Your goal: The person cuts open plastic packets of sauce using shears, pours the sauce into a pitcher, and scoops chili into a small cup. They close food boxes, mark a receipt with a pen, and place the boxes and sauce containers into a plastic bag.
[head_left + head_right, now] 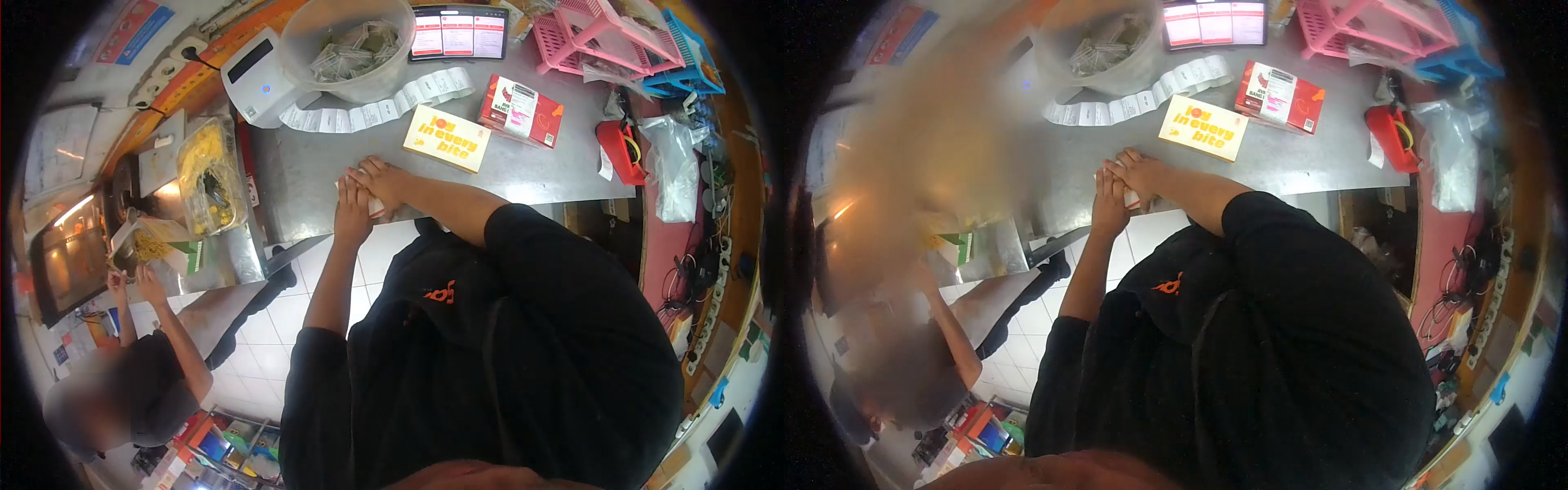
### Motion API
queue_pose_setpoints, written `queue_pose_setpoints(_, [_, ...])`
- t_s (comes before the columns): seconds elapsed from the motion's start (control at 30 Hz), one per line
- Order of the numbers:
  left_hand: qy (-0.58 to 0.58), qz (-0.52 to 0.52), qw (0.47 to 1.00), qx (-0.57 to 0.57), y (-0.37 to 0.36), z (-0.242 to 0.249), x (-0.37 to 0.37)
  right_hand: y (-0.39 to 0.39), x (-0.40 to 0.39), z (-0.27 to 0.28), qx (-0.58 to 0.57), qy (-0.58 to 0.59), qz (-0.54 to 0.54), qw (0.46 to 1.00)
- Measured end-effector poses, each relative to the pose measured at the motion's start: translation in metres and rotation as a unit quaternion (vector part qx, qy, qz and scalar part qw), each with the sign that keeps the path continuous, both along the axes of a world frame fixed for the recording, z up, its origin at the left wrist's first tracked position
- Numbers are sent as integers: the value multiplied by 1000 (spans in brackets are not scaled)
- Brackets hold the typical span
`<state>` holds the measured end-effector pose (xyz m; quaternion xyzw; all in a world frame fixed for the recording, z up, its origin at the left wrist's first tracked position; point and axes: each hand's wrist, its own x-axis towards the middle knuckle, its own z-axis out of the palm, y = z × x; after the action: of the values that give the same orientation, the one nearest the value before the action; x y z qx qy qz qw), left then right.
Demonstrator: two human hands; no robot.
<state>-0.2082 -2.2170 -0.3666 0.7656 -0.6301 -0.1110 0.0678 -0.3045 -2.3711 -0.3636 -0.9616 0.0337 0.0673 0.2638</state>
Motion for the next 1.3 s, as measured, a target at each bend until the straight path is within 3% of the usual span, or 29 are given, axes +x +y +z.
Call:
queue_pose_setpoints(0.1, [80,22,996,-45,1,-3,-6,6,-2,0,8,8,-34,999])
queue_pose_setpoints(0.2, [81,48,996,-7,-2,39,-18,5,-8,-6,7,-1,-27,1000])
queue_pose_setpoints(0.23, [78,47,996,-7,5,25,-15,4,-12,2,7,-4,-28,1000])
queue_pose_setpoints(0.27, [304,166,934,-81,10,10,-11,3,-19,11,27,-3,-26,999])
queue_pose_setpoints(0.3, [510,272,802,-149,14,-1,-8,0,-27,24,47,0,-24,999])
queue_pose_setpoints(0.33, [614,322,714,-93,12,13,-8,-2,-33,36,46,0,-26,999])
queue_pose_setpoints(0.43, [583,298,754,-43,19,38,-36,-7,-50,46,90,0,16,996])
queue_pose_setpoints(0.47, [604,302,735,-61,23,44,-48,-12,-53,34,151,-69,-54,985])
queue_pose_setpoints(0.5, [650,331,682,-56,25,51,-58,-21,-57,27,209,-137,-123,960])
queue_pose_setpoints(0.53, [631,312,709,-50,36,46,-70,-36,-62,31,184,-149,-187,953])
queue_pose_setpoints(0.57, [611,293,734,-41,44,38,-77,-51,-65,34,65,-101,-252,960])
queue_pose_setpoints(0.6, [684,299,663,-62,59,-18,-72,-64,-70,41,-53,-48,-312,948])
queue_pose_setpoints(0.67, [807,311,493,-97,87,-125,-64,-82,-76,59,-136,90,-388,907])
queue_pose_setpoints(0.77, [700,253,664,-72,66,-64,-86,-99,-84,33,-131,166,-318,924])
queue_pose_setpoints(0.83, [647,229,724,-70,53,-17,-99,-98,-95,21,-128,166,-267,941])
queue_pose_setpoints(0.9, [618,228,748,-81,38,12,-109,-98,-109,-16,-202,-26,-115,972])
queue_pose_setpoints(0.97, [606,261,745,-101,23,35,-120,-93,-138,14,-160,-22,-104,981])
queue_pose_setpoints(1.03, [613,347,699,-122,5,57,-139,-93,-171,51,-83,-20,-91,992])
queue_pose_setpoints(1.13, [594,405,673,-174,-14,66,-162,-125,-266,55,-19,-187,-228,955])
queue_pose_setpoints(1.23, [542,421,698,-206,-40,64,-184,-197,-410,57,-183,-230,-534,793])
queue_pose_setpoints(1.27, [582,424,653,-234,-51,67,-192,-234,-468,40,-248,-281,-555,743])
queue_pose_setpoints(1.3, [617,426,608,-262,-60,68,-200,-248,-503,71,-236,-161,-636,717])
